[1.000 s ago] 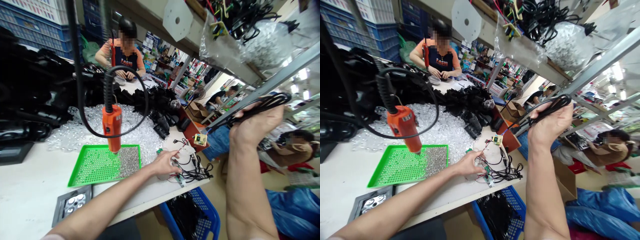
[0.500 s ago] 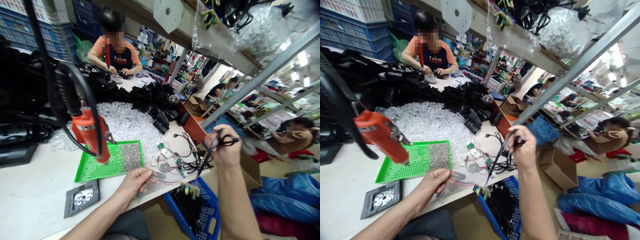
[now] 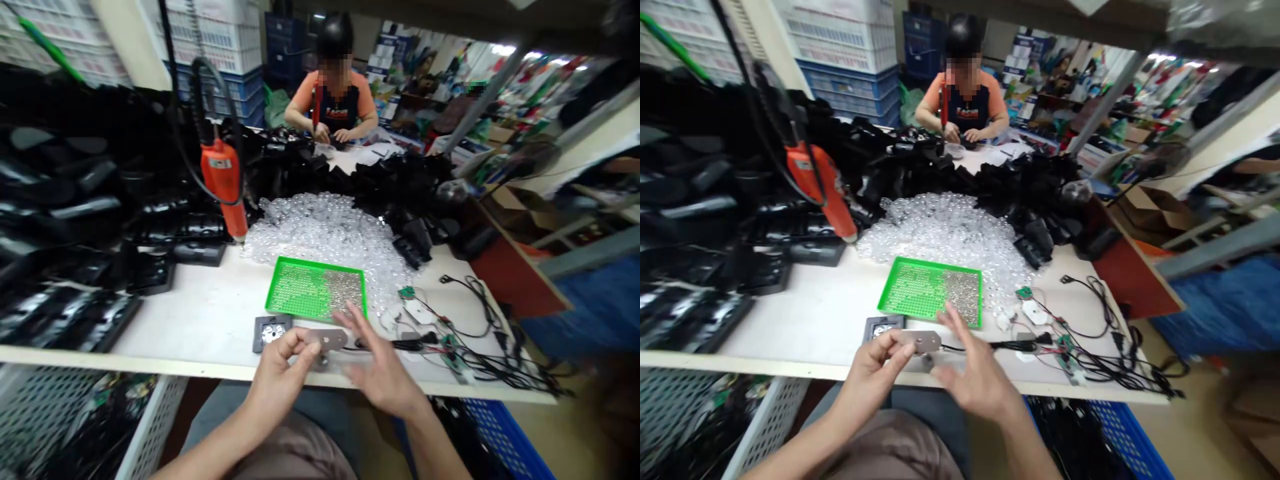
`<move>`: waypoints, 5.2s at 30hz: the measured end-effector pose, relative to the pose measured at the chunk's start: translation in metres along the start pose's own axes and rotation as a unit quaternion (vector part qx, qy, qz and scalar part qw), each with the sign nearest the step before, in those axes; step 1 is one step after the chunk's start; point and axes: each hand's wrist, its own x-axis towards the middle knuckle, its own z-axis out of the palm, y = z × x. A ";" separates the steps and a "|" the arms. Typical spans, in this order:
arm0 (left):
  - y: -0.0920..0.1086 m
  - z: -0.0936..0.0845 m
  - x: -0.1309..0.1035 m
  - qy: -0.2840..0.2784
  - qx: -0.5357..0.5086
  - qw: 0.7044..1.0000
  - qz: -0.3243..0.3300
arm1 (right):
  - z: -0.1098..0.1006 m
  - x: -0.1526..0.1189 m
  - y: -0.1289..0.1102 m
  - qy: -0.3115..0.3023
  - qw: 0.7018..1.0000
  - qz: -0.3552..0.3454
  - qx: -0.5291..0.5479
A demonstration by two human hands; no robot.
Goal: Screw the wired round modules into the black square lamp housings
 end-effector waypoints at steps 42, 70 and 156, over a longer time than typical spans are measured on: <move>-0.101 -0.102 0.013 -0.007 0.327 0.940 0.102 | 0.140 0.027 0.015 0.138 0.902 -0.237 -0.334; -0.109 -0.081 0.020 0.064 0.366 0.926 0.071 | 0.063 -0.020 0.007 0.021 0.906 -0.104 -0.409; -0.107 -0.091 0.004 0.056 0.304 0.943 0.122 | 0.092 0.029 -0.006 0.041 0.957 -0.084 -0.275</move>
